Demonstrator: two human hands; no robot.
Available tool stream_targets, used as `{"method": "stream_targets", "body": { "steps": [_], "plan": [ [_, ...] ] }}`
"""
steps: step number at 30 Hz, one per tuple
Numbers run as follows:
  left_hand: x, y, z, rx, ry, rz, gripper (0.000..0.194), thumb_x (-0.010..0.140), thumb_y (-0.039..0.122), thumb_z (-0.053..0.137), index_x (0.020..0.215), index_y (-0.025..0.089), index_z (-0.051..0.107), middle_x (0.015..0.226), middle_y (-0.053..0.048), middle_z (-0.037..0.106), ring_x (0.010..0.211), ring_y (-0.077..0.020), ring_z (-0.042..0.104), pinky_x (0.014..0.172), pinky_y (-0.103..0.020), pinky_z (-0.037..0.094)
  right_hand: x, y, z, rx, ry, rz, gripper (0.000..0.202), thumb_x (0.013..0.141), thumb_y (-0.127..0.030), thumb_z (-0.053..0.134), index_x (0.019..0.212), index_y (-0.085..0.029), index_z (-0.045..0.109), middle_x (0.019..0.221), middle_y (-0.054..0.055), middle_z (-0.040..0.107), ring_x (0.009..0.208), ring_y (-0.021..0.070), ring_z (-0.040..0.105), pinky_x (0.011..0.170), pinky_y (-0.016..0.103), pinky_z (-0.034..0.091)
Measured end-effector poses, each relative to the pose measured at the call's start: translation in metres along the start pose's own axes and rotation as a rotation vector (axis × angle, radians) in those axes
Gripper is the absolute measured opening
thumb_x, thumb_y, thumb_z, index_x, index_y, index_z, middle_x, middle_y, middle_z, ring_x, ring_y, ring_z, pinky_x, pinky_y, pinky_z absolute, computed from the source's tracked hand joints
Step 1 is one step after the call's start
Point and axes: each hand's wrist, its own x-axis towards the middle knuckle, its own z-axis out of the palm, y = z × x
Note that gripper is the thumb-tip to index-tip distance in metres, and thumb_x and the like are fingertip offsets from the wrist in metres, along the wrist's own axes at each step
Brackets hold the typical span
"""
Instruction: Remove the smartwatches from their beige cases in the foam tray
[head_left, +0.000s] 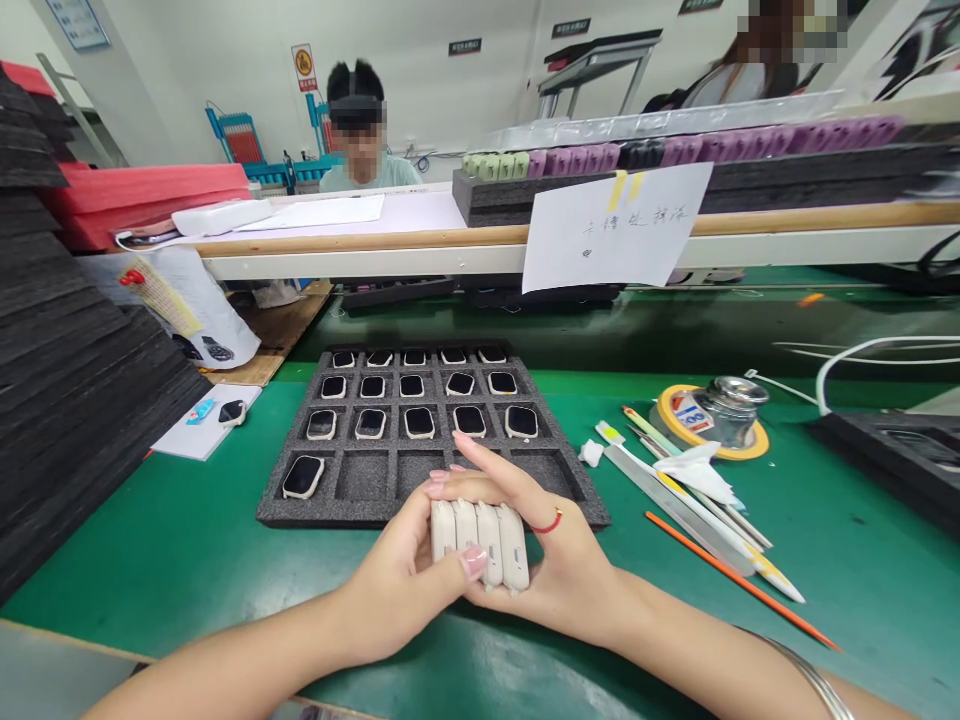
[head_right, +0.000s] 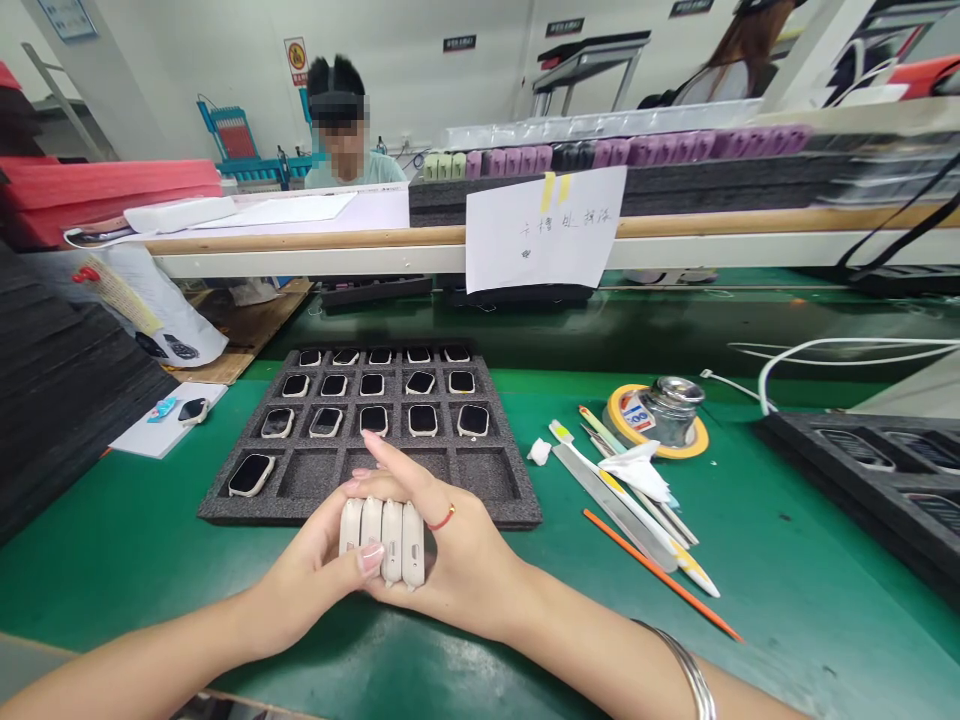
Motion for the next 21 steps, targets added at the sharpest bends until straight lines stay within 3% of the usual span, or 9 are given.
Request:
{"method": "stream_targets", "body": {
  "steps": [4,9,14,21],
  "plan": [
    [0.0015,0.0018,0.0032,0.069,0.062,0.001,0.034,0.088,0.030,0.061,0.120,0.022,0.052,0.114,-0.006,0.060,0.113,-0.0226,0.055,0.098,-0.035,0.044,0.0005,0.0000,0.0020,-0.009,0.005,-0.006,0.093,0.079,-0.014,0.074,0.154,-0.026,0.021,0.119,0.004,0.071,0.120,0.0202,0.063,0.107,0.034,0.049],
    [0.0018,-0.0027,0.0026,0.081,0.103,-0.041,0.045,0.078,0.033,0.071,0.116,0.020,0.050,0.113,-0.007,0.059,0.109,-0.0243,0.057,0.095,-0.038,0.047,-0.0005,0.0024,0.0041,-0.035,-0.026,-0.004,0.095,0.080,-0.017,0.076,0.155,-0.027,0.019,0.122,0.005,0.069,0.119,0.0217,0.064,0.108,0.037,0.049],
    [0.0016,-0.0042,0.0022,0.119,0.151,-0.059,0.041,0.076,0.029,0.071,0.112,0.019,0.053,0.112,-0.007,0.060,0.107,-0.0231,0.058,0.095,-0.038,0.047,-0.0010,0.0018,0.0045,-0.088,-0.047,-0.035,0.097,0.081,-0.018,0.075,0.156,-0.027,0.015,0.124,0.005,0.069,0.118,0.0208,0.064,0.108,0.036,0.048],
    [0.0056,-0.0065,0.0030,0.082,0.137,-0.022,0.053,0.060,0.029,0.087,0.100,0.019,0.054,0.092,-0.002,0.066,0.087,-0.0196,0.063,0.079,-0.034,0.054,-0.0011,0.0005,0.0054,-0.229,-0.086,-0.127,0.083,0.091,-0.024,0.062,0.157,-0.025,0.011,0.128,0.008,0.067,0.123,0.0223,0.061,0.109,0.042,0.046]
  ]
}}
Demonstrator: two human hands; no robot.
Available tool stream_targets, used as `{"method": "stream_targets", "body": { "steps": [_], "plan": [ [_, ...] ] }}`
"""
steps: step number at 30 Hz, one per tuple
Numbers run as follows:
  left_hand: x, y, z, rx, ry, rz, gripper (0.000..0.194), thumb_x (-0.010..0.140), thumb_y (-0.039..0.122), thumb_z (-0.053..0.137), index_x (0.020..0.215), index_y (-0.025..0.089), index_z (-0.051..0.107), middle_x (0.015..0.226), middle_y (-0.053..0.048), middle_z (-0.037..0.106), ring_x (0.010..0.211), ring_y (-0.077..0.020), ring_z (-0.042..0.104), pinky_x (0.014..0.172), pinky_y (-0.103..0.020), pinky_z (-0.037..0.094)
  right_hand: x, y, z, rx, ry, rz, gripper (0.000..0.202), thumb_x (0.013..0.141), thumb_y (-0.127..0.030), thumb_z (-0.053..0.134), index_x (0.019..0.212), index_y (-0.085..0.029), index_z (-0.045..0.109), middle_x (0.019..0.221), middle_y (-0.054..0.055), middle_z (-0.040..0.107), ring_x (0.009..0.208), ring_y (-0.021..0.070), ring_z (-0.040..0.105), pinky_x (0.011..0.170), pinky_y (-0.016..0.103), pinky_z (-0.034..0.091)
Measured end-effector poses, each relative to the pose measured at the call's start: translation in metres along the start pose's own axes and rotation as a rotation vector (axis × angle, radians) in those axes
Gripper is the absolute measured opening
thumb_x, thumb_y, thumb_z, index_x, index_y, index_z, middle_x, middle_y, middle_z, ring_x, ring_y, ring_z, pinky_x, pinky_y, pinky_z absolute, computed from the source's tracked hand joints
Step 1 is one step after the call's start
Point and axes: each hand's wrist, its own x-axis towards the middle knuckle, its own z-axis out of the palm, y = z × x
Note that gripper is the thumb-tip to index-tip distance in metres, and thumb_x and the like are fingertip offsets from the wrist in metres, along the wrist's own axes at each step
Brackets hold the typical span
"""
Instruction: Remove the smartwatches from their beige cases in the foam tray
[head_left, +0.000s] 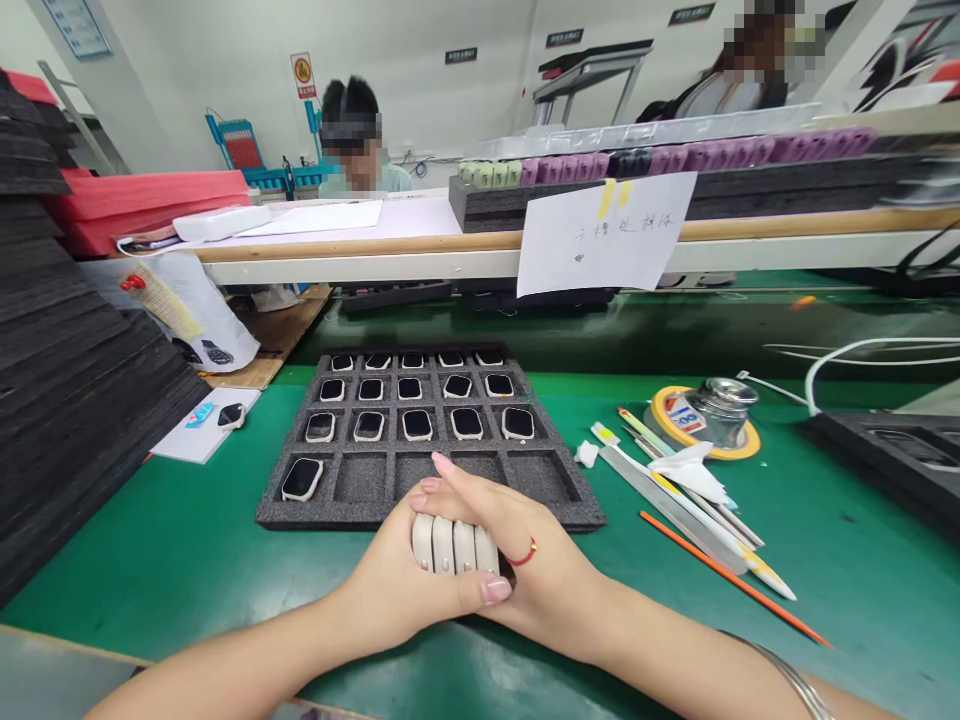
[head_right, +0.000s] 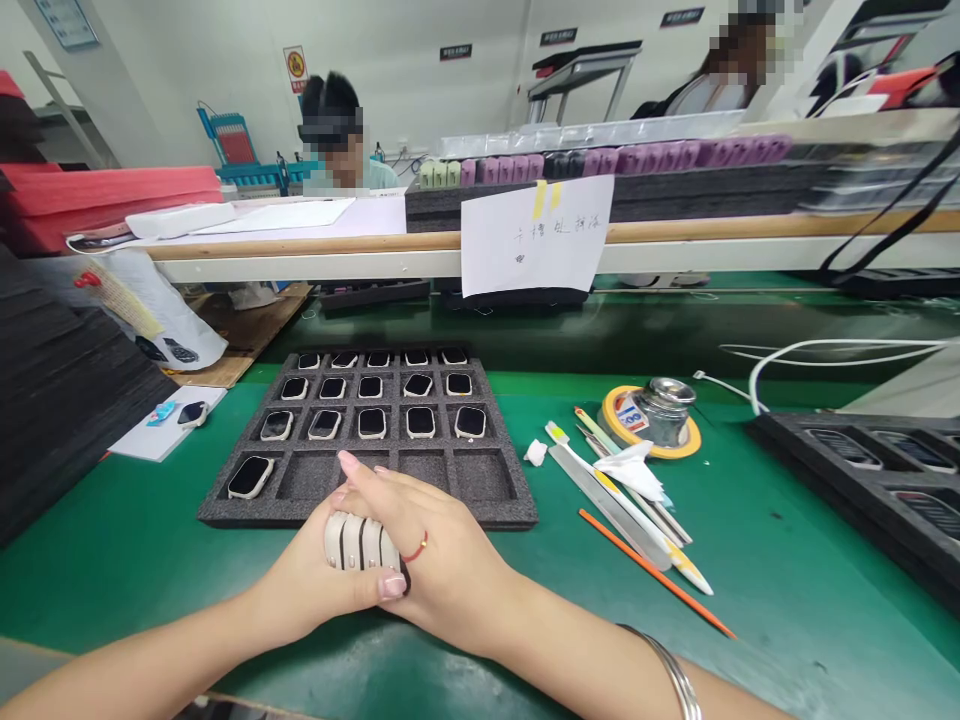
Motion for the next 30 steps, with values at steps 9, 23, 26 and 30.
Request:
{"method": "stream_targets", "body": {
  "steps": [9,23,26,30],
  "plan": [
    [-0.005,0.004,-0.004,0.190,0.012,0.254,0.056,0.067,0.017,0.085,0.114,0.025,0.056,0.111,-0.004,0.072,0.105,-0.0216,0.068,0.092,-0.033,0.053,0.000,-0.009,-0.014,0.143,0.104,0.038,0.073,0.093,-0.059,0.051,0.153,-0.026,0.026,0.137,0.012,0.055,0.127,0.0268,0.054,0.109,0.044,0.044],
    [-0.012,0.006,-0.006,0.460,-0.014,0.445,0.044,0.076,0.014,0.078,0.112,0.029,0.059,0.113,-0.004,0.070,0.097,-0.0200,0.068,0.085,-0.030,0.052,0.007,-0.007,-0.011,0.872,-0.094,0.777,0.084,0.079,-0.076,0.057,0.140,-0.021,0.043,0.104,0.010,0.072,0.103,0.0283,0.068,0.092,0.048,0.053],
    [-0.010,0.002,-0.007,0.491,-0.054,0.528,0.044,0.081,0.009,0.070,0.118,0.029,0.057,0.115,-0.005,0.067,0.111,-0.0225,0.062,0.098,-0.036,0.047,0.006,-0.011,-0.007,0.869,-0.068,0.782,0.099,0.062,-0.056,0.084,0.143,-0.021,0.039,0.123,0.013,0.066,0.112,0.0295,0.066,0.092,0.043,0.056],
    [-0.009,0.001,-0.006,0.459,-0.009,0.514,0.080,0.069,0.013,0.083,0.136,0.034,0.045,0.141,-0.007,0.045,0.135,-0.0283,0.041,0.112,-0.042,0.034,0.007,-0.016,-0.006,0.599,0.036,0.707,0.105,0.060,-0.022,0.088,0.149,-0.027,0.032,0.119,0.007,0.069,0.103,0.0250,0.070,0.089,0.039,0.058]
  ]
}}
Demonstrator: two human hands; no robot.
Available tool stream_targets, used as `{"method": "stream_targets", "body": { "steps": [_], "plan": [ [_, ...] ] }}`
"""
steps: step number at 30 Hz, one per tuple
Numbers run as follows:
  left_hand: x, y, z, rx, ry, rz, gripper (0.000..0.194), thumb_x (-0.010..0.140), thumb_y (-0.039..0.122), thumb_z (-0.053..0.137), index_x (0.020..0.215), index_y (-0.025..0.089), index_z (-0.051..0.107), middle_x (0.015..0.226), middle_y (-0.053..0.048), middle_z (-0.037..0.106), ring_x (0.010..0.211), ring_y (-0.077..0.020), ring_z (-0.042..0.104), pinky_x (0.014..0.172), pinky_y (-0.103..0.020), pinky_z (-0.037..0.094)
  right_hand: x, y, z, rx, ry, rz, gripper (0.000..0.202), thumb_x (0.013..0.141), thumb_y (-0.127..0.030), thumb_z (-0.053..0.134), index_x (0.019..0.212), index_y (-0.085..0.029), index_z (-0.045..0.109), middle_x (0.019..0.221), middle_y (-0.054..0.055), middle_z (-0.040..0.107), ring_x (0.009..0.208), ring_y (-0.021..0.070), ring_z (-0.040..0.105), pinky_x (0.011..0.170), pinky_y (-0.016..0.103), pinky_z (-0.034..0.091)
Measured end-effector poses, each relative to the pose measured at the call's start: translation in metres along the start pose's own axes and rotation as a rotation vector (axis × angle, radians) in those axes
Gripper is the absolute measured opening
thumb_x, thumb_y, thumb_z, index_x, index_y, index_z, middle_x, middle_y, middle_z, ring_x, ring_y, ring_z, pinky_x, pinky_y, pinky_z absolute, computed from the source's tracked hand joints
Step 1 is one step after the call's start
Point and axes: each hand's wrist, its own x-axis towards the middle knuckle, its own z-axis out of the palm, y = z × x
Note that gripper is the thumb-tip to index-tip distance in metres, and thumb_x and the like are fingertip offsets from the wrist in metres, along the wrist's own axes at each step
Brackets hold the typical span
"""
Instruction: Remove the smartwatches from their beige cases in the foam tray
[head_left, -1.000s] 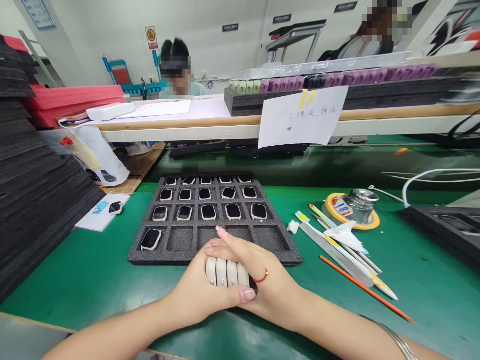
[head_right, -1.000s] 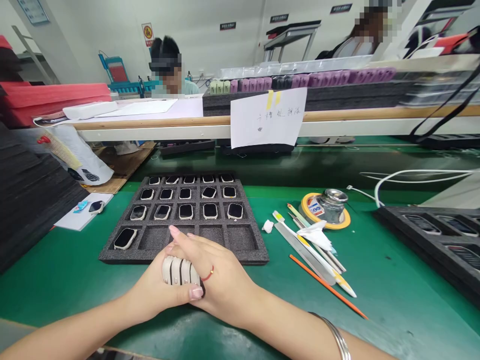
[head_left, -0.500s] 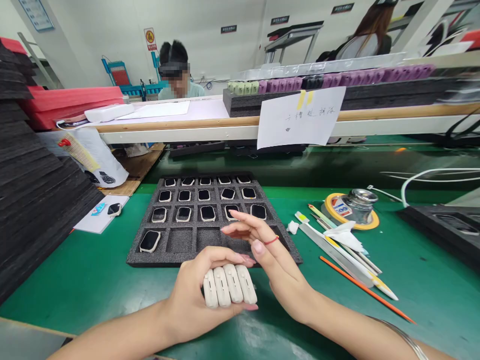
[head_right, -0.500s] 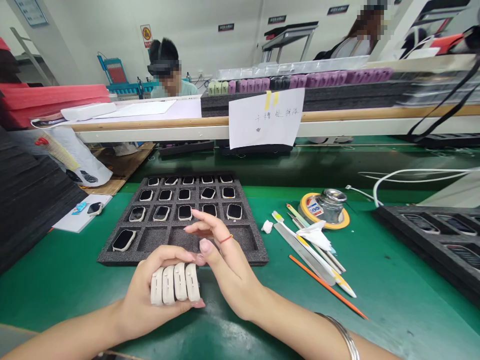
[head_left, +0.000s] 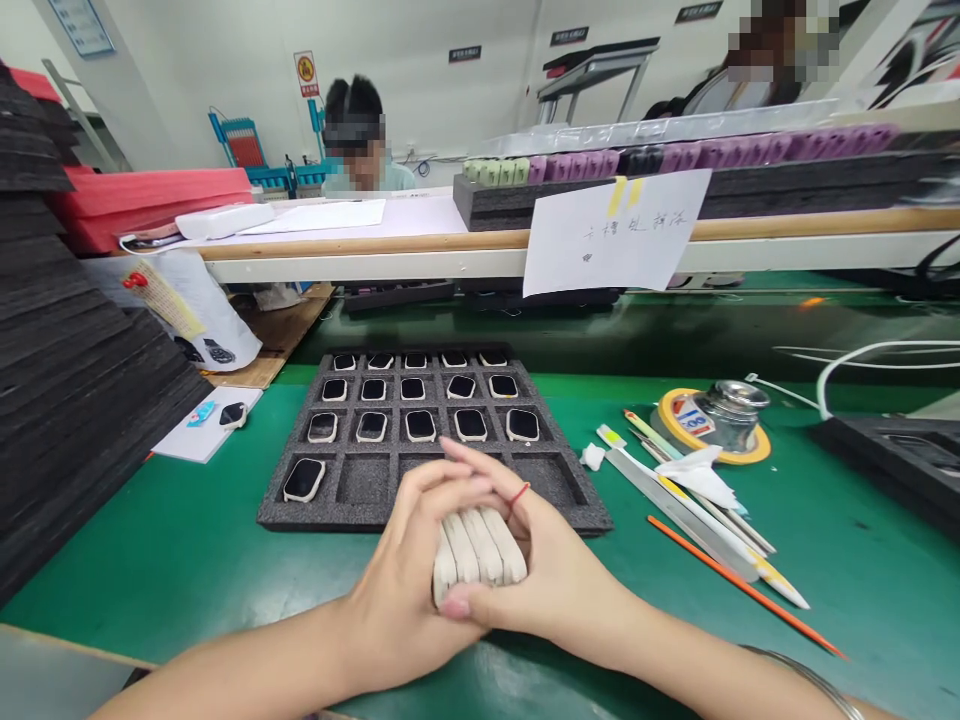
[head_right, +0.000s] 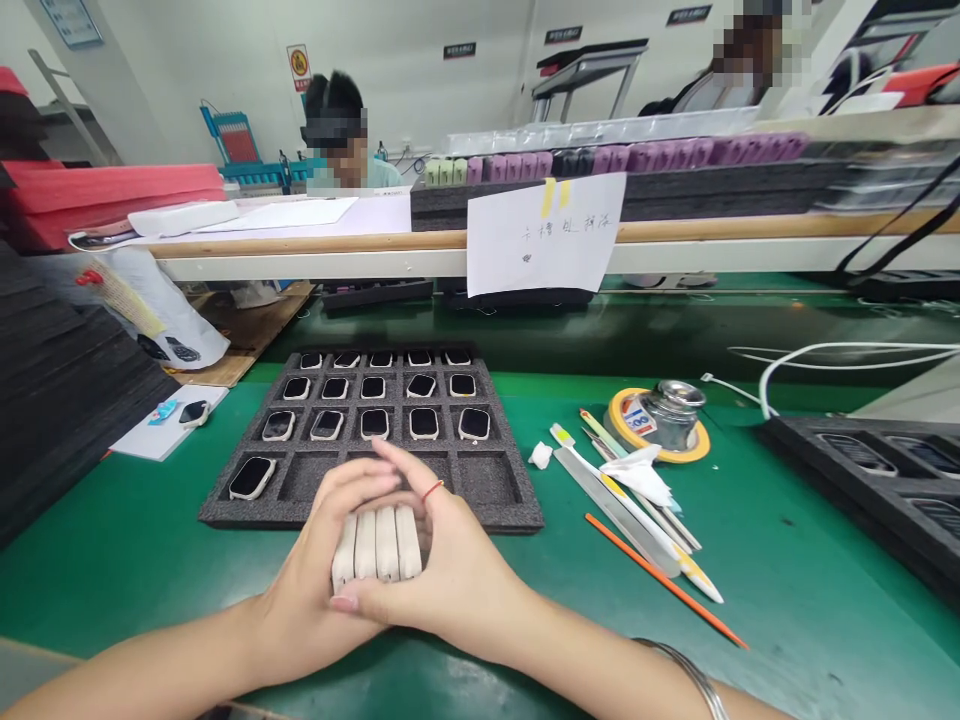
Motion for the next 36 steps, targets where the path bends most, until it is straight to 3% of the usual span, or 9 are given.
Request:
{"method": "stream_targets", "body": {
  "steps": [3,7,11,14,16,22,29,33,36],
  "plan": [
    [0.004,0.003,0.002,-0.333,-0.001,-0.275,0.120,0.048,0.030,0.096,0.145,0.035,0.026,0.145,-0.010,0.042,0.134,-0.0301,0.043,0.112,-0.044,0.033,0.000,0.001,-0.002,-0.243,0.030,-0.241,0.110,0.070,-0.016,0.082,0.155,-0.031,0.016,0.110,0.003,0.073,0.094,0.0218,0.073,0.087,0.035,0.058],
    [0.012,0.001,0.006,-0.806,-0.066,-0.630,0.065,0.063,0.042,0.089,0.115,0.019,0.058,0.097,-0.006,0.067,0.093,-0.0201,0.065,0.084,-0.031,0.050,0.002,0.007,-0.005,-0.608,-0.044,-0.544,0.096,0.083,-0.016,0.069,0.157,-0.033,0.010,0.129,0.008,0.065,0.114,0.0254,0.065,0.099,0.042,0.053],
    [0.015,-0.006,0.007,-0.967,-0.006,-0.767,0.044,0.070,0.042,0.083,0.101,0.016,0.065,0.086,-0.005,0.071,0.071,-0.0154,0.068,0.062,-0.023,0.049,0.004,0.002,-0.010,-0.622,-0.052,-0.420,0.095,0.074,-0.017,0.080,0.151,-0.031,0.026,0.129,0.008,0.063,0.119,0.0263,0.061,0.100,0.044,0.052],
    [0.013,-0.008,0.005,-1.011,0.071,-0.803,0.047,0.073,0.045,0.080,0.106,0.016,0.062,0.094,-0.010,0.075,0.066,-0.0170,0.070,0.058,-0.025,0.051,0.004,-0.008,-0.017,-0.487,0.022,-0.353,0.063,0.069,-0.019,0.083,0.123,-0.029,0.051,0.119,0.005,0.066,0.108,0.0232,0.066,0.088,0.035,0.057],
    [0.012,-0.008,0.004,-1.023,0.093,-0.787,0.046,0.073,0.043,0.080,0.106,0.017,0.060,0.095,-0.011,0.076,0.063,-0.0155,0.069,0.057,-0.024,0.052,0.004,-0.014,-0.020,-0.441,0.058,-0.355,0.050,0.065,-0.017,0.085,0.104,-0.027,0.055,0.109,0.003,0.068,0.101,0.0221,0.068,0.086,0.034,0.057],
    [0.012,-0.007,0.004,-1.047,0.025,-0.723,0.044,0.075,0.048,0.076,0.099,0.015,0.060,0.091,-0.013,0.077,0.046,-0.0106,0.063,0.037,-0.015,0.037,0.003,-0.018,-0.019,-0.360,0.071,-0.385,0.056,0.061,-0.012,0.087,0.104,-0.028,0.054,0.108,0.002,0.069,0.101,0.0223,0.068,0.085,0.033,0.057],
    [0.014,-0.008,0.002,-1.188,-0.003,-0.718,0.036,0.076,0.042,0.077,0.094,0.013,0.065,0.084,-0.008,0.072,0.049,-0.0077,0.060,0.038,-0.013,0.030,0.004,-0.022,-0.020,-0.367,0.026,-0.462,0.013,0.079,-0.023,0.078,0.075,-0.022,0.065,0.105,0.005,0.068,0.088,0.0188,0.070,0.073,0.029,0.061],
    [0.014,-0.010,0.002,-1.254,0.018,-0.755,0.036,0.072,0.040,0.081,0.089,0.013,0.065,0.074,-0.005,0.068,0.050,-0.0078,0.059,0.040,-0.014,0.030,0.004,-0.024,-0.022,-0.393,0.180,-0.511,0.013,0.085,-0.028,0.072,0.074,-0.023,0.069,0.092,0.005,0.071,0.081,0.0194,0.071,0.073,0.033,0.062],
    [0.013,-0.009,0.001,-1.280,0.040,-0.784,0.034,0.072,0.037,0.081,0.092,0.013,0.068,0.085,-0.009,0.072,0.053,-0.0073,0.058,0.046,-0.015,0.037,0.001,-0.026,-0.023,-0.230,0.364,-0.511,0.015,0.089,-0.030,0.068,0.075,-0.024,0.066,0.080,0.004,0.072,0.075,0.0193,0.072,0.069,0.035,0.064]
  ]
}}
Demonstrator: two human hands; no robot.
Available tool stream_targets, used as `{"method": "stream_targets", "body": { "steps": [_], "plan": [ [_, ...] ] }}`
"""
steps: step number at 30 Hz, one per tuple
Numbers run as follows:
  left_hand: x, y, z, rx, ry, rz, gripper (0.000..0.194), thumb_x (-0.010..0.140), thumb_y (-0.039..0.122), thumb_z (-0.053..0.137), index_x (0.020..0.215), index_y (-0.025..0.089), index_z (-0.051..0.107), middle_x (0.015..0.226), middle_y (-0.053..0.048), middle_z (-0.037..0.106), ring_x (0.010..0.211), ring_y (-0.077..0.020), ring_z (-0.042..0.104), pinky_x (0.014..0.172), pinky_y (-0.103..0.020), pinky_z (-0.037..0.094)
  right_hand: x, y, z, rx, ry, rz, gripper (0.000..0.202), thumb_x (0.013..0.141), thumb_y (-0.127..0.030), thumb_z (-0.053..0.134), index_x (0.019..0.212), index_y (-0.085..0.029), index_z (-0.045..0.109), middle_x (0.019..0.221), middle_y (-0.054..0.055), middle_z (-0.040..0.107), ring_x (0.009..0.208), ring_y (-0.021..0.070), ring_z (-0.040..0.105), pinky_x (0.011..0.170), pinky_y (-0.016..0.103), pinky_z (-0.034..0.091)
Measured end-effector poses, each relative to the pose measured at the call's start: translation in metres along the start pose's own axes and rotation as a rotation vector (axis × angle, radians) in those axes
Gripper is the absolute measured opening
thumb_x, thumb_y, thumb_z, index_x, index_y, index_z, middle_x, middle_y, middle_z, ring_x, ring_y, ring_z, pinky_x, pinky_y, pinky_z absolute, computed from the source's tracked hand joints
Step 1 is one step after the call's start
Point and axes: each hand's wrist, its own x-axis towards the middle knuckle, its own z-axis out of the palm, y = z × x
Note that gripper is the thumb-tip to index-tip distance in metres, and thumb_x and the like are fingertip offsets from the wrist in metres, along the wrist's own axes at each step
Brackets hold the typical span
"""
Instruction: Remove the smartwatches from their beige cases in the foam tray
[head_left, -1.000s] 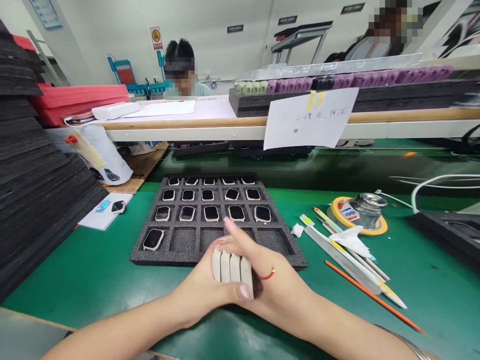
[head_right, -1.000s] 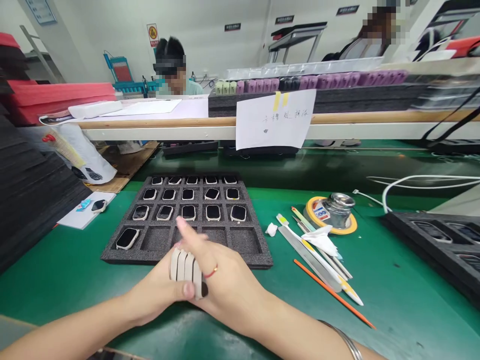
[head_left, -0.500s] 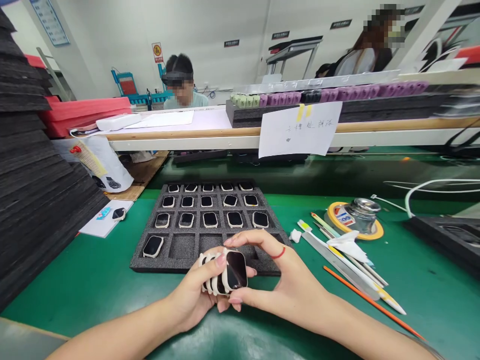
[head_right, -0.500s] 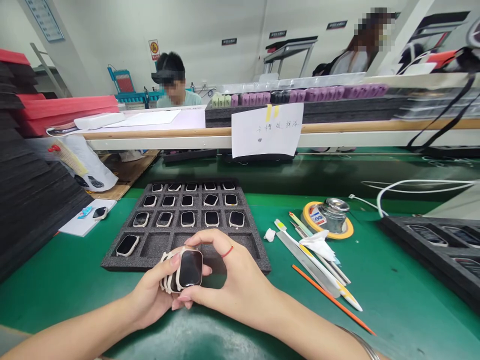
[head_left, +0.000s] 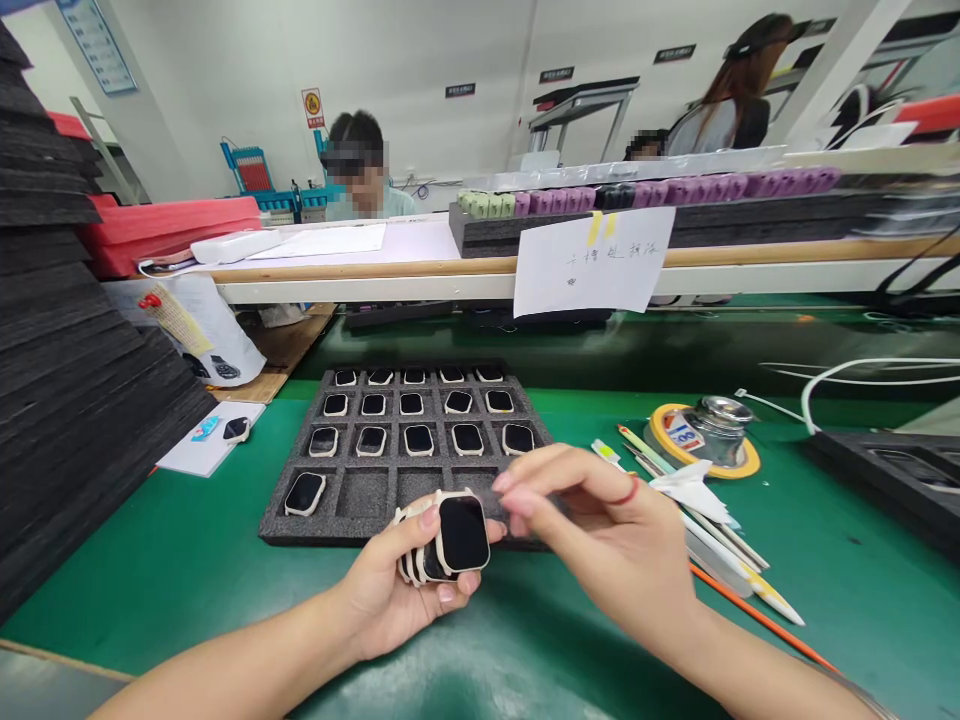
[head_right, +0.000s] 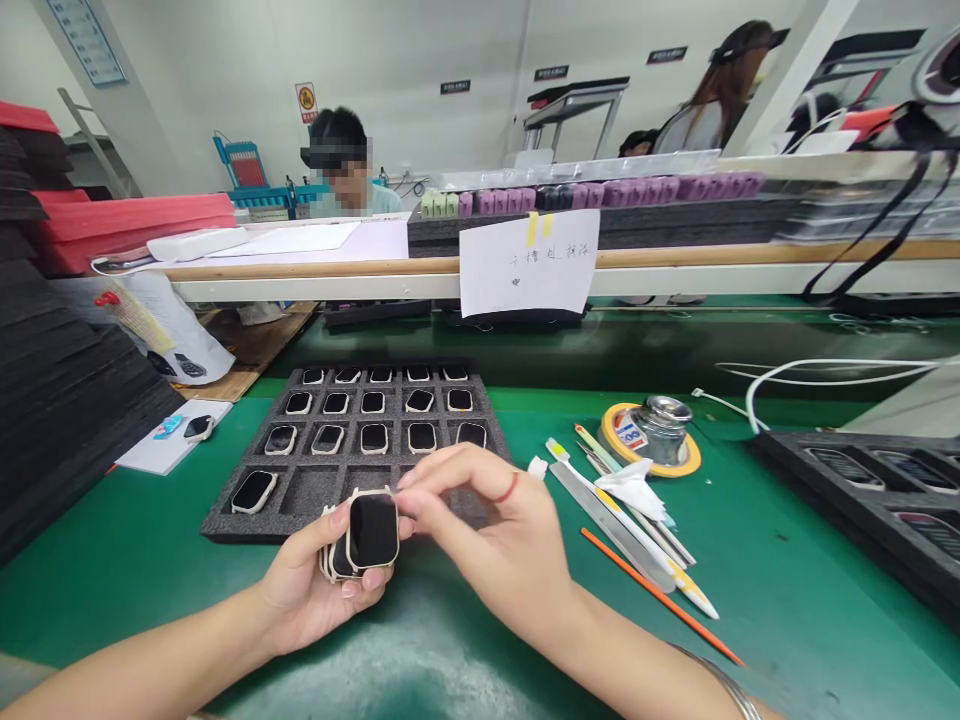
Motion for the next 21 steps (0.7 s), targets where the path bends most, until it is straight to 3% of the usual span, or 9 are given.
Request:
{"method": "stream_targets", "body": {
  "steps": [2,4,7,9,14,21],
  "plan": [
    [-0.001,0.001,0.001,-0.002,-0.002,-0.005,0.035,0.073,0.038,0.080,0.094,0.012,0.071,0.096,-0.013,0.074,0.055,-0.0062,0.056,0.049,-0.016,0.038,-0.002,-0.001,-0.002,0.078,0.052,0.032,0.013,0.091,-0.029,0.066,0.079,-0.025,0.065,0.085,0.004,0.074,0.077,0.0189,0.074,0.065,0.031,0.065],
    [-0.003,0.002,0.002,-0.004,-0.008,-0.006,0.036,0.072,0.039,0.081,0.094,0.011,0.074,0.099,-0.014,0.074,0.055,-0.0054,0.054,0.048,-0.015,0.037,-0.003,-0.001,-0.002,0.054,-0.034,0.013,0.007,0.088,-0.029,0.071,0.092,-0.025,0.066,0.099,0.005,0.074,0.092,0.0211,0.074,0.076,0.033,0.065],
    [-0.004,0.003,0.002,0.006,-0.009,-0.022,0.044,0.069,0.046,0.082,0.091,0.009,0.076,0.079,-0.010,0.073,0.047,-0.0037,0.048,0.045,-0.015,0.033,-0.005,0.002,0.001,-0.087,-0.253,-0.040,0.053,0.073,-0.029,0.085,0.120,-0.026,0.061,0.121,0.008,0.068,0.116,0.0265,0.064,0.098,0.041,0.056],
    [-0.004,0.003,0.000,0.026,-0.015,-0.030,0.052,0.069,0.053,0.080,0.090,0.006,0.076,0.064,-0.008,0.068,0.043,-0.0027,0.042,0.044,-0.015,0.031,-0.005,0.005,0.004,-0.144,-0.338,-0.055,0.070,0.067,-0.027,0.089,0.128,-0.028,0.056,0.126,0.009,0.065,0.121,0.0277,0.060,0.102,0.043,0.053],
    [-0.006,0.003,-0.003,0.014,-0.011,-0.007,0.048,0.068,0.052,0.081,0.091,0.011,0.077,0.072,-0.009,0.071,0.041,-0.0023,0.045,0.044,-0.016,0.030,-0.006,0.012,0.006,-0.069,-0.338,-0.064,0.058,0.072,-0.030,0.085,0.123,-0.030,0.059,0.122,0.007,0.066,0.116,0.0254,0.063,0.100,0.041,0.054],
    [-0.005,0.005,0.001,-0.029,-0.081,-0.007,0.039,0.068,0.047,0.082,0.090,0.015,0.078,0.079,-0.009,0.075,0.040,-0.0030,0.051,0.041,-0.015,0.024,-0.007,0.014,0.007,0.028,-0.335,0.047,0.049,0.075,-0.031,0.084,0.119,-0.030,0.063,0.121,0.007,0.066,0.115,0.0254,0.064,0.096,0.041,0.057]
  ]
}}
